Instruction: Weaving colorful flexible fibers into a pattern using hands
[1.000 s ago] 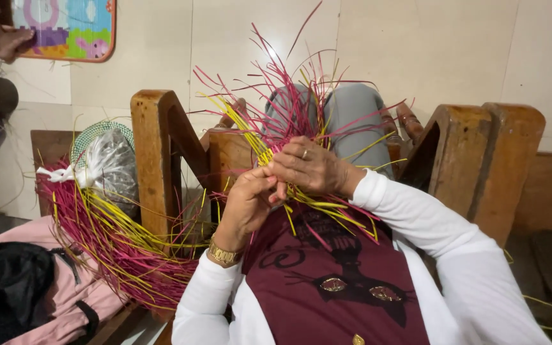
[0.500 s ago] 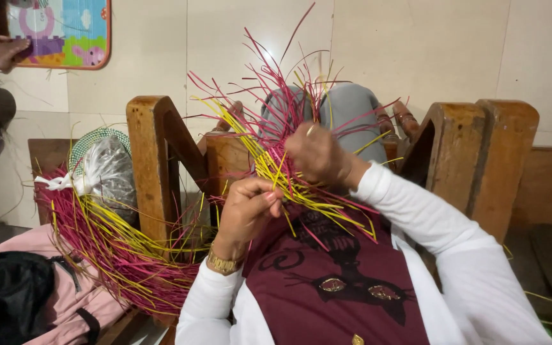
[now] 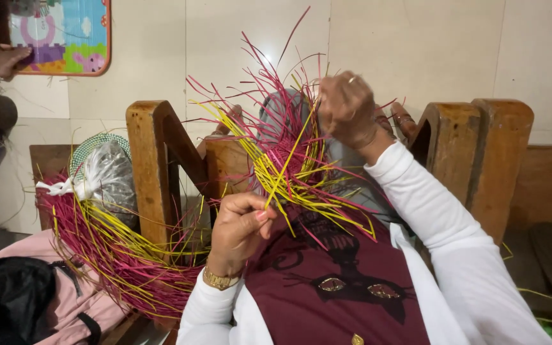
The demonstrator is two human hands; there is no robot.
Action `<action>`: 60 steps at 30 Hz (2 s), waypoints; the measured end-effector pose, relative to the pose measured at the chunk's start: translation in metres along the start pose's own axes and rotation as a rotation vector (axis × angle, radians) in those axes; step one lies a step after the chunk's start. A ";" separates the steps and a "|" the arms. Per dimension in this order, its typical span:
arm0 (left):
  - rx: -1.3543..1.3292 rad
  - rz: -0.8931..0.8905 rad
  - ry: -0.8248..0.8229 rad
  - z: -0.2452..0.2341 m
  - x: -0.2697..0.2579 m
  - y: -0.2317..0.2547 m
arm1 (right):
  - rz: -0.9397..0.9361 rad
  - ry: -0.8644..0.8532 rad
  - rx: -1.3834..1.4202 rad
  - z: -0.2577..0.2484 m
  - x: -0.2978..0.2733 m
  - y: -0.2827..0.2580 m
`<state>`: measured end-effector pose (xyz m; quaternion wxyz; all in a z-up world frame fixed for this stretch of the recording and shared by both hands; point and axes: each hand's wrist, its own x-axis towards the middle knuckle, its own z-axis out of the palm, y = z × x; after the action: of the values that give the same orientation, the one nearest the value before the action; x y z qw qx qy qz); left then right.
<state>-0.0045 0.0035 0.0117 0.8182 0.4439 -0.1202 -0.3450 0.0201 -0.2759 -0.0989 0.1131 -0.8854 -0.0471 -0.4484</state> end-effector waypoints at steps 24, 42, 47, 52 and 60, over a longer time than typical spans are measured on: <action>-0.135 0.586 0.522 -0.066 -0.018 0.102 | 0.379 0.047 -0.132 -0.051 0.001 0.081; 1.608 0.916 -0.149 -0.012 0.103 -0.029 | -0.012 -0.233 0.412 -0.017 -0.006 -0.056; 1.661 0.848 -0.188 -0.014 0.103 -0.035 | -0.029 -0.251 0.355 -0.023 -0.005 -0.054; 1.767 0.904 -0.161 -0.028 0.111 -0.044 | -0.040 -0.270 0.338 -0.026 -0.005 -0.057; 1.660 0.682 -0.010 -0.071 0.135 -0.042 | 0.039 -0.204 0.312 -0.028 -0.021 -0.027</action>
<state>0.1110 -0.0570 -0.0779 0.2912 0.8313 -0.4598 0.1126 -0.0193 -0.2562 -0.0952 0.2524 -0.8987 -0.1102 -0.3413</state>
